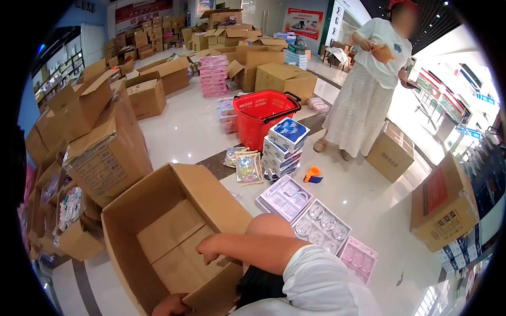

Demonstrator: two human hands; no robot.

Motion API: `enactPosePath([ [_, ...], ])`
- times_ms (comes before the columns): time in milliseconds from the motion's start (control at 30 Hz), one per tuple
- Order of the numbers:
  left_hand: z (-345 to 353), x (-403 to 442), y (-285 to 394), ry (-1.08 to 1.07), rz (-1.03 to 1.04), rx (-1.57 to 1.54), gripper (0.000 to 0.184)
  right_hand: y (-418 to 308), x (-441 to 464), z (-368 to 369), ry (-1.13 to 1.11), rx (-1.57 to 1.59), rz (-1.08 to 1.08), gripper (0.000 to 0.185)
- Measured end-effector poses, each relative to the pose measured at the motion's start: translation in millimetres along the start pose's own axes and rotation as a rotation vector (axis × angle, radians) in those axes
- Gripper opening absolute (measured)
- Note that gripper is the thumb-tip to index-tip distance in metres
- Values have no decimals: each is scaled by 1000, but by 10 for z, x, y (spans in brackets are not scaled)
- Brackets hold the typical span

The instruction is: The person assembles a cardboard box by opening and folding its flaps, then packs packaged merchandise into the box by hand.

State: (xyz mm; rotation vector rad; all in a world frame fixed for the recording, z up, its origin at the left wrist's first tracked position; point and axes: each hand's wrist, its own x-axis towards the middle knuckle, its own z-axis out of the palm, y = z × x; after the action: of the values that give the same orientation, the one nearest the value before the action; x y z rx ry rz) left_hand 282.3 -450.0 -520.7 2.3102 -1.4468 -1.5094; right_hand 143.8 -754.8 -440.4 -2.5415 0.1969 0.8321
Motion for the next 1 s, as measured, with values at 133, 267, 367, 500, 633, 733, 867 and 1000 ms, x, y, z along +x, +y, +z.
enactPosePath([
  [133, -56, -38, 93, -60, -32, 5, 60, -1, -1, 0, -9, 19, 16, 62],
  [267, -127, -123, 211, -44, 20, 17, 61, -42, -18, -32, -50, 35, 27, 65],
  [367, -130, -142, 241, -56, -60, 61, 65, -87, -68, -71, -60, 23, 31, 65],
  [500, -30, -28, 56, -34, -36, 25, 69, 5, 68, 57, -26, 1, -5, 63],
  [633, -105, -108, 154, -56, -25, 78, 70, 26, 122, 84, -30, -14, -24, 63],
  [733, -123, -123, 195, -61, -69, 101, 72, 29, 133, 91, -38, -2, -27, 62],
  [867, -112, -105, 185, -73, -60, 83, 74, 23, 154, 99, -47, 9, -29, 62],
  [1000, -125, -108, 215, -59, -90, 120, 75, -40, 65, 25, -65, 13, -15, 65],
])
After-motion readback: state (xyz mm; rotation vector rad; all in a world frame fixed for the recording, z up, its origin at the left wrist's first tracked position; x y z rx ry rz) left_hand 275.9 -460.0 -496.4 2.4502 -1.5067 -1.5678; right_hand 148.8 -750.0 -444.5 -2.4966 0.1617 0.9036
